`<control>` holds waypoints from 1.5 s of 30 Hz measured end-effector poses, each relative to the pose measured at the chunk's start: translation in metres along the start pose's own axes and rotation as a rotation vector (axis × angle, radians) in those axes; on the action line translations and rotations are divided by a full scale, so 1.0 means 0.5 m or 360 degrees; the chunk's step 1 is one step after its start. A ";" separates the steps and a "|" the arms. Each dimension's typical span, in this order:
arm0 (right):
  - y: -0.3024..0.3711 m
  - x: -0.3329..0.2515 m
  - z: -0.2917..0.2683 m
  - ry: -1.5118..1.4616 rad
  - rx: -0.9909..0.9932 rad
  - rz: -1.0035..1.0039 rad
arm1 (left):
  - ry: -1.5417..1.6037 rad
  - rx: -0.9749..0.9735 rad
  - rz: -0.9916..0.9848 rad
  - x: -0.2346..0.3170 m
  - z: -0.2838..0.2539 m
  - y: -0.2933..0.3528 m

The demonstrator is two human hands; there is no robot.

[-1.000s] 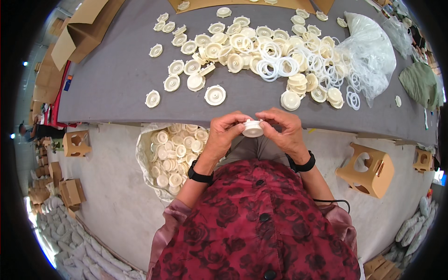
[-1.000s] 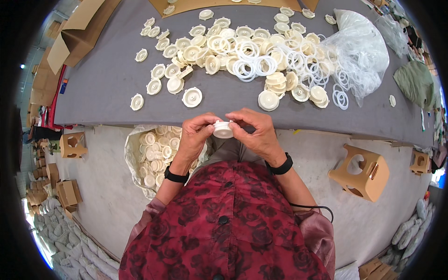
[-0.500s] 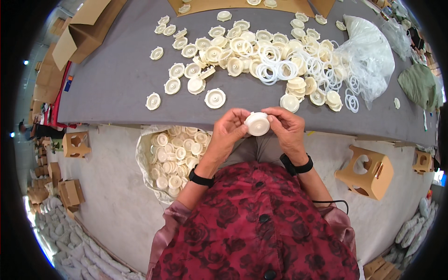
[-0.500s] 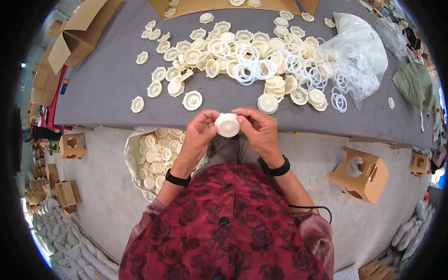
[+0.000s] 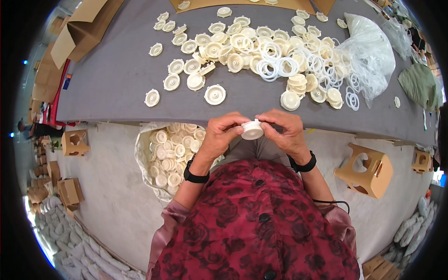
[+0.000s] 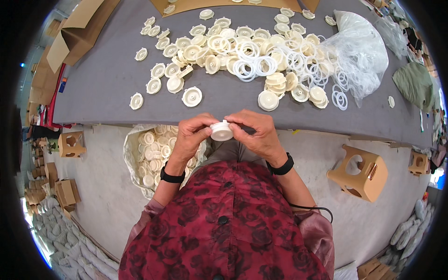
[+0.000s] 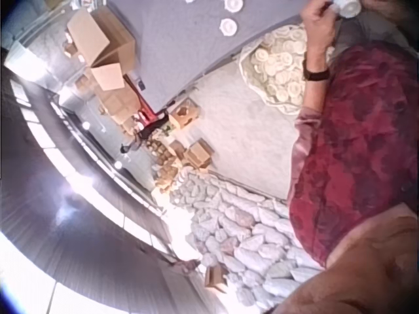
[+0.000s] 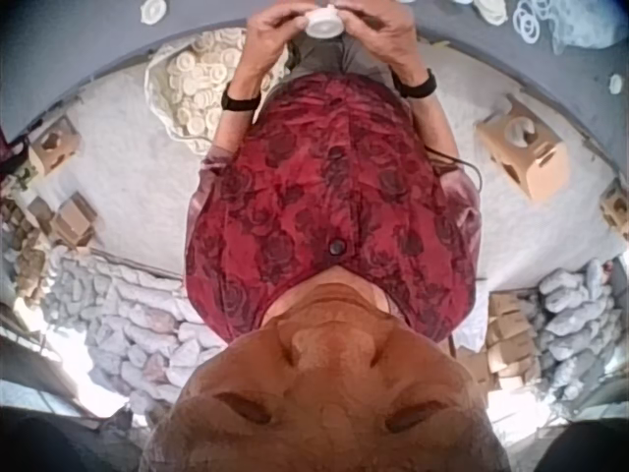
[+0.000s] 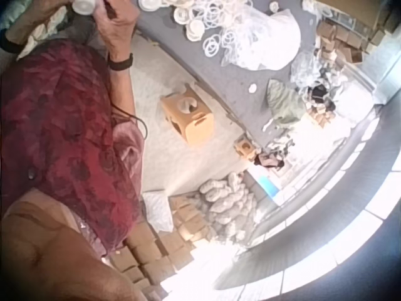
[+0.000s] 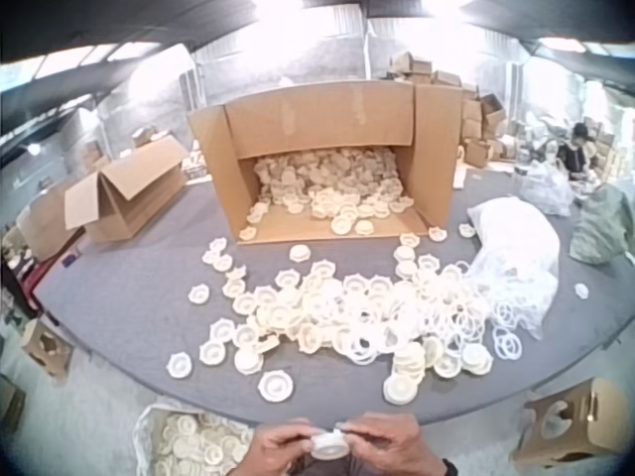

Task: Assembling circular plastic parts by snapping rings onto caps.

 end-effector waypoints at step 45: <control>0.008 0.003 0.010 -0.0143 0.0194 0.0002 | 0.0390 0.0101 -0.0211 0.026 0.040 -0.017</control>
Point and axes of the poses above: each hand's wrist, its own y-axis away from the middle knuckle, its own z-axis out of the palm, x = y × z, the point moved 4 cm from there along -y, towards the middle knuckle, and after that the axes turned 3 degrees about z, right-handed, at the moved point
